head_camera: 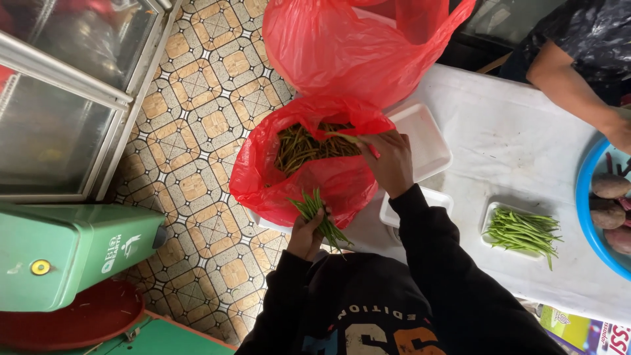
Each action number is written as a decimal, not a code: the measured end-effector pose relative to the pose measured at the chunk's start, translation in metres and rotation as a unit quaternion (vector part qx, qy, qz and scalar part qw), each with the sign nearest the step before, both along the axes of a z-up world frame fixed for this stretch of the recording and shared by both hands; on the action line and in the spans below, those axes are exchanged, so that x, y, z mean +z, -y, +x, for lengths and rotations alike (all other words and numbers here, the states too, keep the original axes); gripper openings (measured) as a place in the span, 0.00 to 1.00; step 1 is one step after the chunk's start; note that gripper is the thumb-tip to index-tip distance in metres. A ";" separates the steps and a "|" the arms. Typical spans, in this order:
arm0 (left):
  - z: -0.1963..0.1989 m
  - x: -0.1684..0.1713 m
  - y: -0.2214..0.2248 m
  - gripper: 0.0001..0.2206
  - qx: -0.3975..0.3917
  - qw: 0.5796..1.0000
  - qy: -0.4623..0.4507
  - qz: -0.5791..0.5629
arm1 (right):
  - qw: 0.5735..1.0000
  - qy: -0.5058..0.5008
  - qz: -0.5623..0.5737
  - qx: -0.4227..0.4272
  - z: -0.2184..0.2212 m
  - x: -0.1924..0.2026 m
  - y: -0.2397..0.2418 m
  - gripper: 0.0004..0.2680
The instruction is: Sorting green beans from a large plastic bag on a table in a food preparation area.
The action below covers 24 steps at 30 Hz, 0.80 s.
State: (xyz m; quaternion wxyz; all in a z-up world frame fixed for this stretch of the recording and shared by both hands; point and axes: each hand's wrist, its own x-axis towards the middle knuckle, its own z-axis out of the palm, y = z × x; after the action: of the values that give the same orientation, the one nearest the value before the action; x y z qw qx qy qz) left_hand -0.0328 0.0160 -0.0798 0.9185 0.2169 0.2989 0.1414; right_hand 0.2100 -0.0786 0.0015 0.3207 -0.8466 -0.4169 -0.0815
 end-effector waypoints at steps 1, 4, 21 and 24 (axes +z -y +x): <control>0.000 0.000 -0.001 0.12 -0.001 1.000 0.000 0.000 | 1.000 0.000 0.000 -0.001 -0.001 0.006 0.000 0.06; 0.004 0.001 -0.004 0.11 0.002 0.999 0.014 0.038 | 1.000 0.007 0.016 0.015 -0.008 0.032 -0.007 0.06; -0.011 0.011 0.010 0.11 0.001 0.999 0.045 0.012 | 0.758 -0.537 0.352 0.113 -0.002 0.029 0.007 0.05; -0.011 0.012 0.009 0.11 -0.010 0.998 0.061 0.028 | 0.772 -0.476 0.398 0.137 -0.003 0.031 0.022 0.05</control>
State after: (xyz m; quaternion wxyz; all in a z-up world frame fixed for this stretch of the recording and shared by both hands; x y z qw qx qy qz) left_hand -0.0435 0.0073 -0.0673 0.9298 0.2368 0.2364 0.1534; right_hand 0.2075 -0.1006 0.0320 0.7941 -0.5077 -0.2531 0.2184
